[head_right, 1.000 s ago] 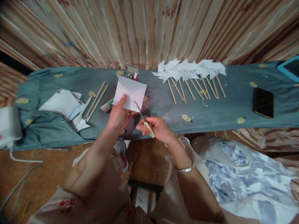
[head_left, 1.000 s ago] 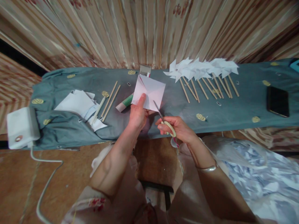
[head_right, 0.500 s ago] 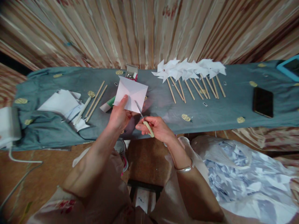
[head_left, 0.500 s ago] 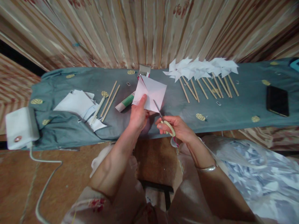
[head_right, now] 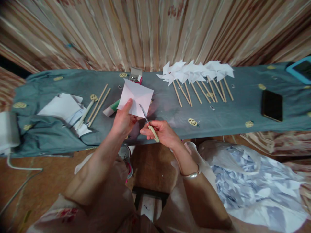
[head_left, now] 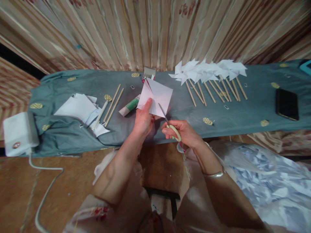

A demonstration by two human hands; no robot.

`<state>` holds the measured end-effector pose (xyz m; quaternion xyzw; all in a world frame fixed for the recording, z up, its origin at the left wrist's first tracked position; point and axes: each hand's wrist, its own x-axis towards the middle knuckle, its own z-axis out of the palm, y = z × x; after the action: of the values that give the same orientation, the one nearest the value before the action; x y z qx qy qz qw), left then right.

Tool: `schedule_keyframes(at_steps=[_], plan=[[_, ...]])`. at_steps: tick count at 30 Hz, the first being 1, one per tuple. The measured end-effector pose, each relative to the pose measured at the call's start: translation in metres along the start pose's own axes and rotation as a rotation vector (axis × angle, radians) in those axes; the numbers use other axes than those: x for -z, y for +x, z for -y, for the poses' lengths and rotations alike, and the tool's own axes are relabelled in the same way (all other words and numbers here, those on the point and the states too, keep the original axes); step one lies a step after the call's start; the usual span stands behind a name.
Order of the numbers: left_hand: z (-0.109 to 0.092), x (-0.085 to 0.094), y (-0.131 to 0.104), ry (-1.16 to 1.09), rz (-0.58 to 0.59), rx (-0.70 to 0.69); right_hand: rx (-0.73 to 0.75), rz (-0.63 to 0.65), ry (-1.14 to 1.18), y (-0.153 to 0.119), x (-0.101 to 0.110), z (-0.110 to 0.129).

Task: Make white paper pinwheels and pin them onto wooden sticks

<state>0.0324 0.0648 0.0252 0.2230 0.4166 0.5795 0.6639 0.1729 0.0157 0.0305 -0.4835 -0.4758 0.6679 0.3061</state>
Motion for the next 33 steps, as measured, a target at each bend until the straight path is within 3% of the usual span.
schedule_keyframes(at_steps=[13, 33], plan=[[0.0015, -0.0006, -0.002, 0.026, 0.013, -0.042, 0.005, -0.023, 0.012, 0.0023, 0.0007, -0.0028], [0.0019, -0.0035, -0.0047, 0.006, -0.004, 0.007, 0.026, -0.045, -0.014, 0.0014, -0.0003, -0.0004]])
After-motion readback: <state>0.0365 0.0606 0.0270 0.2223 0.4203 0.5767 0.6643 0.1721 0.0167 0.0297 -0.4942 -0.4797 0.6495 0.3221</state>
